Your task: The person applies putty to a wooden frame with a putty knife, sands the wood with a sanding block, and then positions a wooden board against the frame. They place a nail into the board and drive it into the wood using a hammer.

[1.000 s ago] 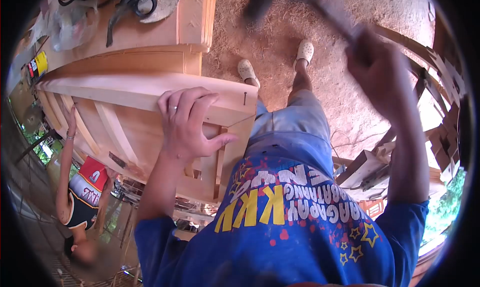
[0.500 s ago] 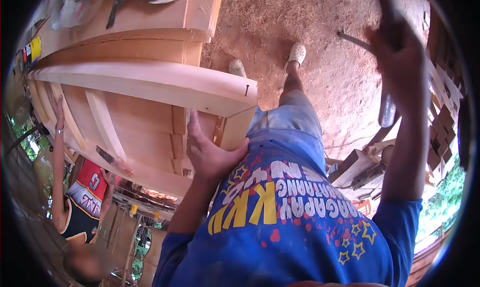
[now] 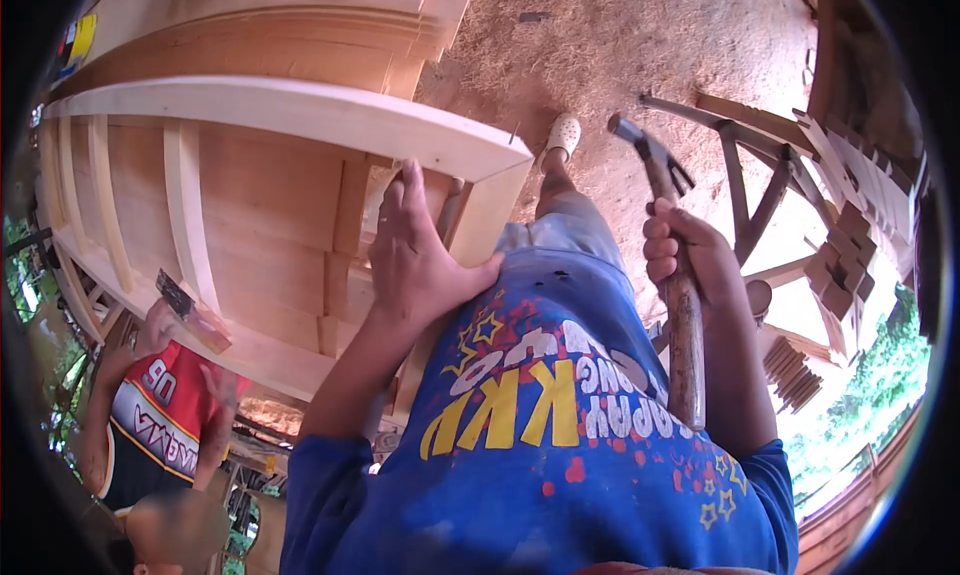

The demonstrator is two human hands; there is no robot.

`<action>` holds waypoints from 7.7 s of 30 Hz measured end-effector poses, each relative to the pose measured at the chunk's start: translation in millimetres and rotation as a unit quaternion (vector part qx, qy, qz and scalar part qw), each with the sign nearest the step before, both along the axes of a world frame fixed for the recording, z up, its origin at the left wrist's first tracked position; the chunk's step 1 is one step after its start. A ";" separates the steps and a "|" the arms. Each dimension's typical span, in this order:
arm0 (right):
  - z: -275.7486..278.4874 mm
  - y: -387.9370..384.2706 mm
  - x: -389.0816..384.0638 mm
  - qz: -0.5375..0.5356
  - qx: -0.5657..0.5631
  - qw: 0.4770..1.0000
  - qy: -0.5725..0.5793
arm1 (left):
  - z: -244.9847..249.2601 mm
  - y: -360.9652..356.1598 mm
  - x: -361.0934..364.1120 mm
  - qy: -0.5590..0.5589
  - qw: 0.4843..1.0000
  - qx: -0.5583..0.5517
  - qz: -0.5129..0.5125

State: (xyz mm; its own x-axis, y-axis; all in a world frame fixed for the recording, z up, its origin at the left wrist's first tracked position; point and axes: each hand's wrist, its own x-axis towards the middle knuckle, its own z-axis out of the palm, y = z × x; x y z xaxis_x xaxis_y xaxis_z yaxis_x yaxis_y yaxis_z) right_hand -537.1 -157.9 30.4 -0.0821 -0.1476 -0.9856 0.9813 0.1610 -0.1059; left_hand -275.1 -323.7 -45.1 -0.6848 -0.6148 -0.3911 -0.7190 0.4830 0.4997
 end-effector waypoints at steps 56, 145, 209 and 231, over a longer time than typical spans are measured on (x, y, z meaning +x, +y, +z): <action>-20.2 -125.5 -120.0 0.373 0.068 0.705 0.600 | -25.9 -14.5 7.5 0.012 1.000 -0.015 -0.007; -70.2 -48.9 -32.2 0.700 0.082 0.583 0.404 | 27.0 -26.4 -14.8 -0.038 0.999 -0.023 -0.007; -197.0 49.0 -55.6 0.551 0.000 0.751 0.365 | -61.8 -82.7 -173.2 -0.189 0.903 0.384 0.023; -191.6 -24.9 -119.0 0.641 -0.119 0.622 0.434 | -60.6 -85.0 -176.6 -0.227 0.904 0.360 -0.030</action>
State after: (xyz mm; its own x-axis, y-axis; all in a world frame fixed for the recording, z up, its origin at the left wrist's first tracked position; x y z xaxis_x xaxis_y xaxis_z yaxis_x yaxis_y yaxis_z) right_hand -656.1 -182.9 -161.3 -0.2320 -0.7738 -0.5895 -0.3809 0.6299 -0.6769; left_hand -451.7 -408.8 -105.7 -0.3760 -0.0562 -0.9249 -0.9126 0.1952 0.3591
